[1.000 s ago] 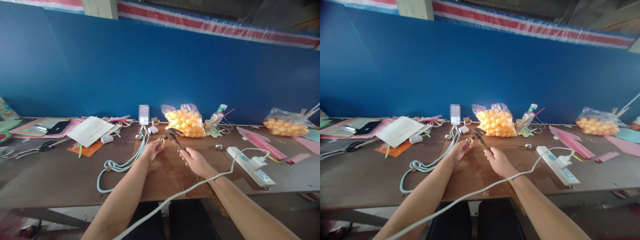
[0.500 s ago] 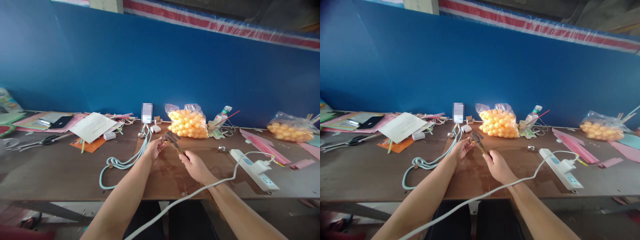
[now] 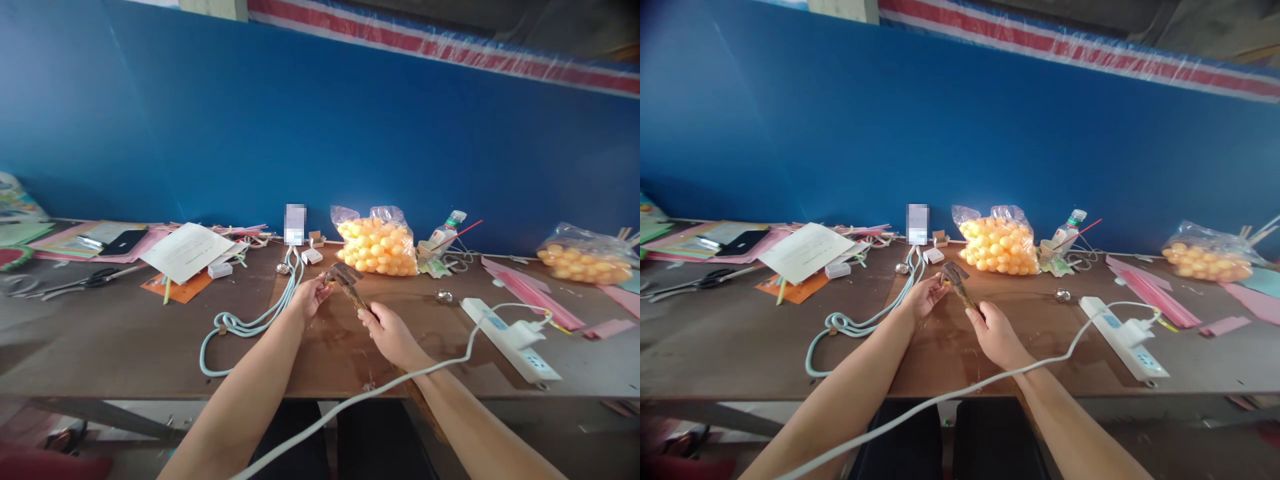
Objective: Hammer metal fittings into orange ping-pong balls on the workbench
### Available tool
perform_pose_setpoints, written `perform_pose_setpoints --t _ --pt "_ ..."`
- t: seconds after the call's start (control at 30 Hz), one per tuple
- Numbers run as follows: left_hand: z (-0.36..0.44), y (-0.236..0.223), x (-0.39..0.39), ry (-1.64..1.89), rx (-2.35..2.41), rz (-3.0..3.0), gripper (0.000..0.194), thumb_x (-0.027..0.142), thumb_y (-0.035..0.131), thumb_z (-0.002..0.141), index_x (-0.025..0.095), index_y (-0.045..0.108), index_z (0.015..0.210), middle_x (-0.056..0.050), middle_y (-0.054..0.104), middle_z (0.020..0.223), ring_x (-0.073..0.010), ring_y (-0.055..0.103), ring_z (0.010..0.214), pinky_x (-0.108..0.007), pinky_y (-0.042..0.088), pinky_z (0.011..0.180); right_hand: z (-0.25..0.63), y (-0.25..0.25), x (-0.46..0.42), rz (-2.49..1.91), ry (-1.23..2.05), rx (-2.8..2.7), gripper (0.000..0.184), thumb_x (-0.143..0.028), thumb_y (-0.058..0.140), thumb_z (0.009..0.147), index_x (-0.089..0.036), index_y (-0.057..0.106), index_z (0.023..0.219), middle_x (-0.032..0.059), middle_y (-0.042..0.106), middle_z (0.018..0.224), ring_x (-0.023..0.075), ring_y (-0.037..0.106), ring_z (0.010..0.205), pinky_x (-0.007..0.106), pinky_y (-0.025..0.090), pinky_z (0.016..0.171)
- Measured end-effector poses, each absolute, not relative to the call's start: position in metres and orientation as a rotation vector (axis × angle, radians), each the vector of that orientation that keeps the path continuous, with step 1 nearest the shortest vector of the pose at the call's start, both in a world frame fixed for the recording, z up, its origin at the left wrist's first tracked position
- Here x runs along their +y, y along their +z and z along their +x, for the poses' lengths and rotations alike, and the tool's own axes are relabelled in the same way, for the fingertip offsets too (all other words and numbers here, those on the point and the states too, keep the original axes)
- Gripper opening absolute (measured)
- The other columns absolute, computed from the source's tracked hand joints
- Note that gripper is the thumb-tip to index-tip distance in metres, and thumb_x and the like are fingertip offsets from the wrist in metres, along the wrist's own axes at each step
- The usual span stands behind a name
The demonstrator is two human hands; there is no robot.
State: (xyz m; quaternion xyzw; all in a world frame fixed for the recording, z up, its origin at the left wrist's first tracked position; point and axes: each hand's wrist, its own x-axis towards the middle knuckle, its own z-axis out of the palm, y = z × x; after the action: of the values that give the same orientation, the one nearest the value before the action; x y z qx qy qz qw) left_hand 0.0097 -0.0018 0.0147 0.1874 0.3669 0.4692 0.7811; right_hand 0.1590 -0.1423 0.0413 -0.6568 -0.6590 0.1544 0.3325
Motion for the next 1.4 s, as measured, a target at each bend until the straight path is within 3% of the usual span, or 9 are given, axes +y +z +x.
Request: perform_pose_setpoints --t 0.27,1.4 --pt "0.008 0.009 0.002 1.027 0.741 0.423 0.006 0.014 0.064 0.083 0.008 0.063 0.082 -0.007 0.064 0.066 -0.0109 0.064 0.059 -0.018 0.056 0.059 0.162 0.043 -0.148 -1.698 0.415 -1.638 0.033 -0.049 0.041 0.092 -0.021 0.055 0.08 0.0062 0.064 0.075 0.019 0.058 0.067 0.03 0.046 0.061" --pt "0.008 0.016 -0.001 1.024 0.798 0.462 0.009 0.015 0.062 0.085 0.007 0.061 0.081 -0.007 0.062 0.062 -0.0102 0.063 0.056 -0.018 0.056 0.058 0.16 0.034 -0.147 -1.679 0.491 -1.613 0.033 -0.049 0.042 0.092 -0.02 0.058 0.088 0.0076 0.067 0.083 0.0198 0.061 0.072 0.03 0.047 0.064"
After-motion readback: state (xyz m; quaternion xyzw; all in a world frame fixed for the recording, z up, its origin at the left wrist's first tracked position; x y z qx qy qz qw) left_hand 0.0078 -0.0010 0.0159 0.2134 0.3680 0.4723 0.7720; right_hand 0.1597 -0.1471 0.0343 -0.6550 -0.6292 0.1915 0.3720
